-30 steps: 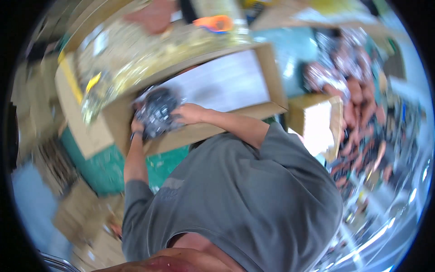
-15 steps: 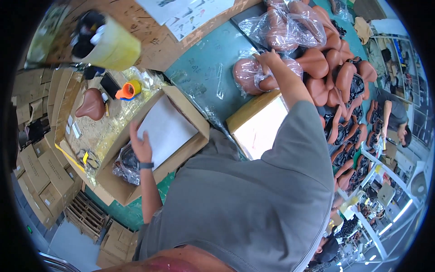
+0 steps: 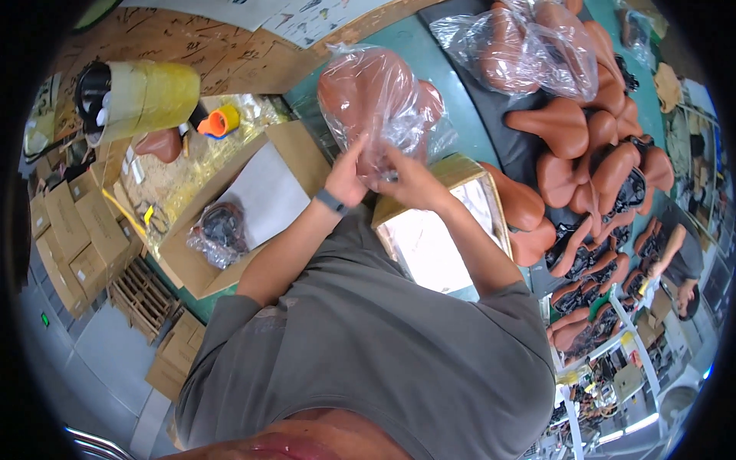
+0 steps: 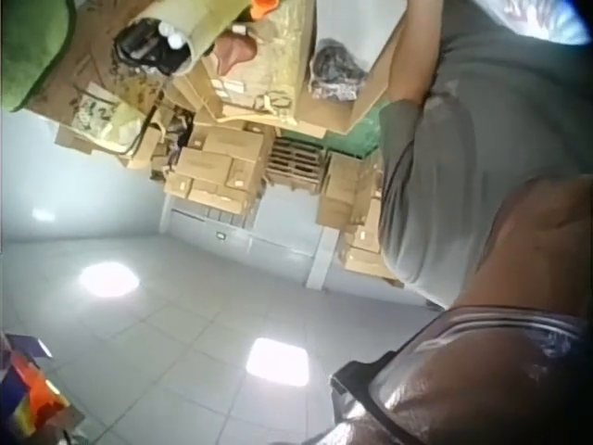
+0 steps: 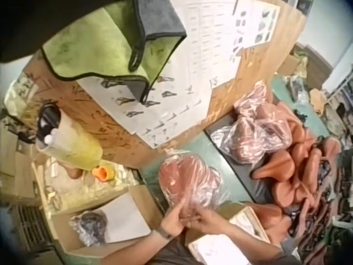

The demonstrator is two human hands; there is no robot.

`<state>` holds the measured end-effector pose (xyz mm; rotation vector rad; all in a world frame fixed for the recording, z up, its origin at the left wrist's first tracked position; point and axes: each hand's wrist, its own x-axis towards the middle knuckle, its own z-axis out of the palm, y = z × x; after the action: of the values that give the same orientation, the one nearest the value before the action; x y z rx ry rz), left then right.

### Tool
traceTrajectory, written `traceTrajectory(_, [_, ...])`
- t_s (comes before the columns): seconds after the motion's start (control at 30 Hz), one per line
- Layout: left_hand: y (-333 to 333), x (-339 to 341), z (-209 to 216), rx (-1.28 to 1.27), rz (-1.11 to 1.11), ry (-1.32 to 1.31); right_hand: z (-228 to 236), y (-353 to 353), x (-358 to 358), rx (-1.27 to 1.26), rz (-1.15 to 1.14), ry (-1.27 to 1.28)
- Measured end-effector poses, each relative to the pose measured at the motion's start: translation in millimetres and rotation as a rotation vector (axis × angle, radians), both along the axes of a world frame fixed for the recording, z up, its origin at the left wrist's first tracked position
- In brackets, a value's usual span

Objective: Packing bicycle seats into bags and then into a cardboard shipping box.

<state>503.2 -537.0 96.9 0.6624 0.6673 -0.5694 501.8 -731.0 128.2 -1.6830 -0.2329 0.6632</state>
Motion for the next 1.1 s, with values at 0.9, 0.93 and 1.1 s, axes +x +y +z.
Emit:
traceTrajectory(0.9, [615.8,-230.4,-14.8,1.911,-1.099,-0.97,28.0,192.4,-144.0,0.278,-0.172,0.855])
traceTrajectory(0.93, [627.5,-229.0,-45.0,1.987,-1.141,-1.18,8.4,238.0,-149.1,0.219,-0.13,0.914])
traceTrajectory(1.1, [618.7,-200.0,-134.8,1.704,-1.428,-1.66,-89.6,372.4,-132.7,-0.024,-0.06,1.137])
